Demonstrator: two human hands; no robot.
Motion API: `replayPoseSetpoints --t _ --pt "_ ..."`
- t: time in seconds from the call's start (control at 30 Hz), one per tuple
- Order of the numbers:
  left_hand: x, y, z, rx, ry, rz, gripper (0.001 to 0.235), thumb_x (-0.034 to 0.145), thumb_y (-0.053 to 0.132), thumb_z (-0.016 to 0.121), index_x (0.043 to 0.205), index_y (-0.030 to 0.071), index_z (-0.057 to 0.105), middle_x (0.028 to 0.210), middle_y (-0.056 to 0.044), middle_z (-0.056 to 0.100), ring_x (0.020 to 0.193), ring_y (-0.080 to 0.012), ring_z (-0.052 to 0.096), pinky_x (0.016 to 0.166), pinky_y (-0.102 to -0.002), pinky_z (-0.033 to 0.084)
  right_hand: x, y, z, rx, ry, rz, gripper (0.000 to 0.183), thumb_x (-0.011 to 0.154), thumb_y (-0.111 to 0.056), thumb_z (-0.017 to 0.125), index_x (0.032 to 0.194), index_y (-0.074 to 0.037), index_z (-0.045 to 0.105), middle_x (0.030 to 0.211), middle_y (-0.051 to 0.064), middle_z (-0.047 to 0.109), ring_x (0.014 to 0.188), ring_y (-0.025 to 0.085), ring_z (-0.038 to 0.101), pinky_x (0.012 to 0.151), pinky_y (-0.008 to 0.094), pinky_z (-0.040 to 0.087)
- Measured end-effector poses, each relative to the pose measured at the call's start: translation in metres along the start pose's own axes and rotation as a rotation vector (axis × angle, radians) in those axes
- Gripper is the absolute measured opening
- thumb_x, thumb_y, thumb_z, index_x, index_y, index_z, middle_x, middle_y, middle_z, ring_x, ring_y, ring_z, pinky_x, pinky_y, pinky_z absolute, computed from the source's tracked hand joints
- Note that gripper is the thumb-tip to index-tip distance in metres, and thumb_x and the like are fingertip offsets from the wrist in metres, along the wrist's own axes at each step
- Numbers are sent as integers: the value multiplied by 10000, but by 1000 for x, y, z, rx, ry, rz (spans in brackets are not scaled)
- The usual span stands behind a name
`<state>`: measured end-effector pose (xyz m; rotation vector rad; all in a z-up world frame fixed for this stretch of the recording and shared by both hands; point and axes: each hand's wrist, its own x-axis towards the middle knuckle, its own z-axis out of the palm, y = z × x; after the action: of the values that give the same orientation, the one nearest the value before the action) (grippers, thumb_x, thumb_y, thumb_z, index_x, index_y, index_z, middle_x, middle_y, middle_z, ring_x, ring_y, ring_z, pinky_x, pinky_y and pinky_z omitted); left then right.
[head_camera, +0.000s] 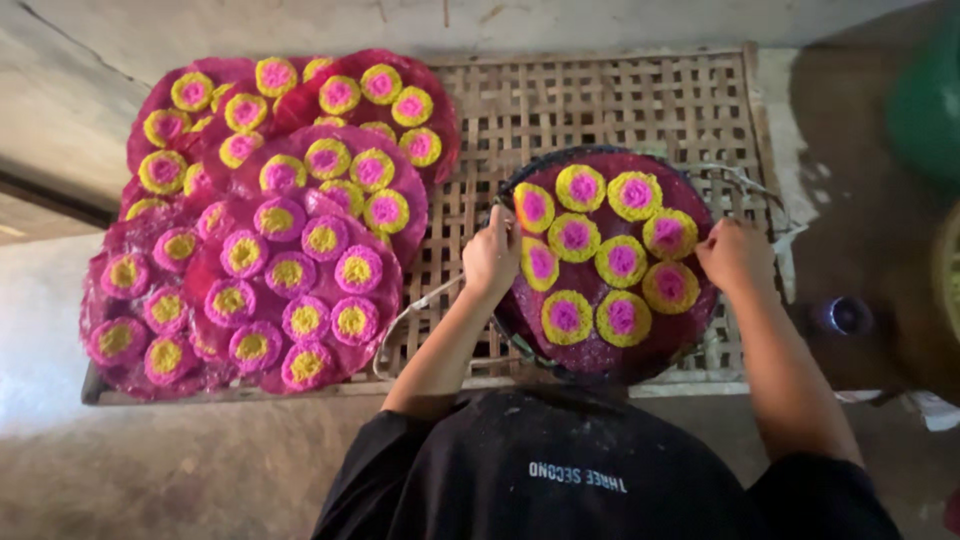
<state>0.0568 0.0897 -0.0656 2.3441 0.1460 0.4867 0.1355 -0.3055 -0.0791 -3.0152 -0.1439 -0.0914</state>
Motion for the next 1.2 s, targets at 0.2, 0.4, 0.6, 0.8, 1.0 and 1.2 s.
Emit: replayPoseSetpoints --t 0.2,0.4,0.6,0.8,1.0,1.2 --pt "9 -16 -20 -70 -33 -84 179 1027 249 604 1083 116 498 674 -148 645 580 -398 645 499 -517 478 -27 14 -49 230 267 -13 243 949 -138 709 1160 -59 615 1149 188 629 1136 413 579 956 519 479" --pt "4 -49 -42 26 109 48 208 956 197 635 1117 99 546 954 -231 658 782 -421 660 588 -483 516 -37 -17 -36 221 300 -164 277 914 -161 770 1172 -107 686 1178 122 648 1217 387 573 1080 493 445" --pt "4 -55 -37 -111 -125 -241 183 991 218 637 1091 83 564 917 -167 693 821 -392 686 681 -500 519 2 -49 0 49 106 3 195 870 -292 801 995 -143 797 1126 153 646 1118 384 589 985 471 475" --pt "4 -46 -38 -77 -13 -119 208 960 208 661 1074 71 554 847 -197 680 750 -436 661 616 -516 497 17 -57 1 -111 37 41 173 850 -325 778 872 -154 789 1020 150 680 1033 367 648 925 486 509" --pt "34 -23 -64 -280 -37 -111 158 1007 170 642 1088 80 541 776 -219 662 727 -453 661 602 -526 489 31 -106 -58 207 109 -74 88 954 -192 710 970 -109 685 860 183 706 833 422 684 728 532 525" --pt "122 -68 -113 -297 27 1 118 998 102 594 1097 82 532 851 -200 698 715 -358 719 590 -462 549 112 -165 -87 427 263 -288 69 1048 -133 633 1061 -69 611 949 181 705 892 417 687 734 507 525"
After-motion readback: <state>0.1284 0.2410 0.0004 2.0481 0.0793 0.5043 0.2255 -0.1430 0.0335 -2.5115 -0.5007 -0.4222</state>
